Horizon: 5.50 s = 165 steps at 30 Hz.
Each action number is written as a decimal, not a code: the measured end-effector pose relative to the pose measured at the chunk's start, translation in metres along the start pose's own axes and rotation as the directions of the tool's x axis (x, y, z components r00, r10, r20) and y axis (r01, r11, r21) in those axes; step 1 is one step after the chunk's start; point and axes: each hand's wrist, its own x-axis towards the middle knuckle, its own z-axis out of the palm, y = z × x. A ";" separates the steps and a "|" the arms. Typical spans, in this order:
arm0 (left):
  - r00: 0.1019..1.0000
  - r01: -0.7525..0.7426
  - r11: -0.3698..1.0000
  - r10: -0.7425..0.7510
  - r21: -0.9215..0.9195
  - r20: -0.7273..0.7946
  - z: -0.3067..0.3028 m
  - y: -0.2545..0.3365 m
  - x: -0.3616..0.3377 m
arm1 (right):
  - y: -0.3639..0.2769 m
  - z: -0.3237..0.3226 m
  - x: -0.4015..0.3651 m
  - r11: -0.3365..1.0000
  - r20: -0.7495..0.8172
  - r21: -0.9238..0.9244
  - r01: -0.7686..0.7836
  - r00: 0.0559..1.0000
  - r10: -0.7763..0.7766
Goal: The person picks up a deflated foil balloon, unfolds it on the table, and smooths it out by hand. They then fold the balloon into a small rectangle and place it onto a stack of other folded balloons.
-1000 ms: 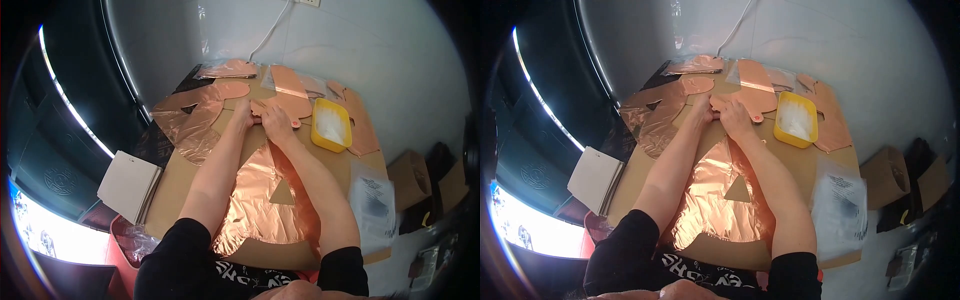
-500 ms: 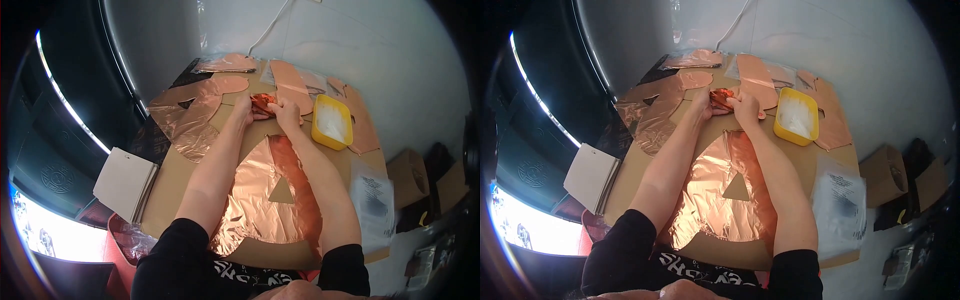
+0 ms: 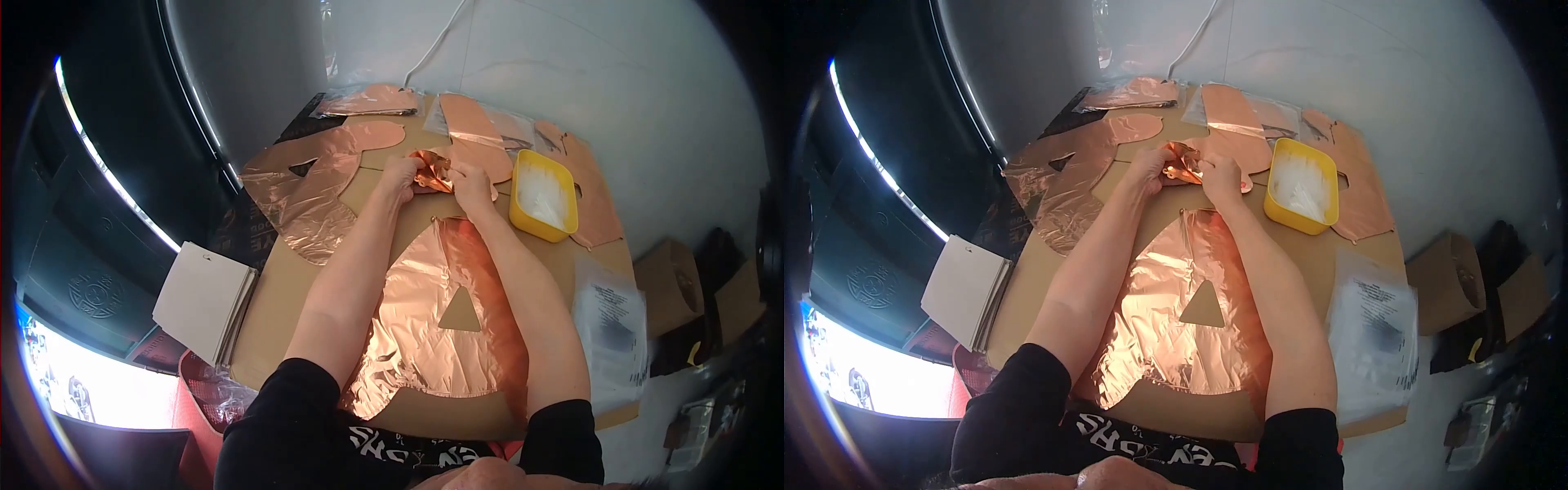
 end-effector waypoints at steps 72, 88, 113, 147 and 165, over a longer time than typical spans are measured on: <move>0.930 -0.219 0.899 0.310 0.378 -0.197 -0.012 -0.034 0.044 | -0.111 -0.134 0.083 0.954 -0.202 0.279 -0.111 0.964 0.171; 0.960 -0.179 0.983 0.184 0.043 -0.209 0.012 -0.002 0.002 | -0.124 -0.170 0.094 0.890 -0.416 0.300 0.342 0.887 -0.201; 0.916 -0.288 0.940 0.326 0.182 -0.235 -0.007 -0.020 0.032 | -0.134 -0.228 0.076 0.935 -0.397 0.201 0.292 0.897 -0.195; 0.986 0.150 0.896 -0.165 -0.417 0.000 0.093 0.008 0.095 | -0.175 -0.389 -0.032 0.848 -0.442 0.280 0.449 0.845 -0.302; 0.972 0.131 0.986 -0.148 0.100 0.185 0.085 0.034 0.100 | -0.189 -0.374 -0.072 0.833 -0.325 0.329 0.444 0.882 -0.342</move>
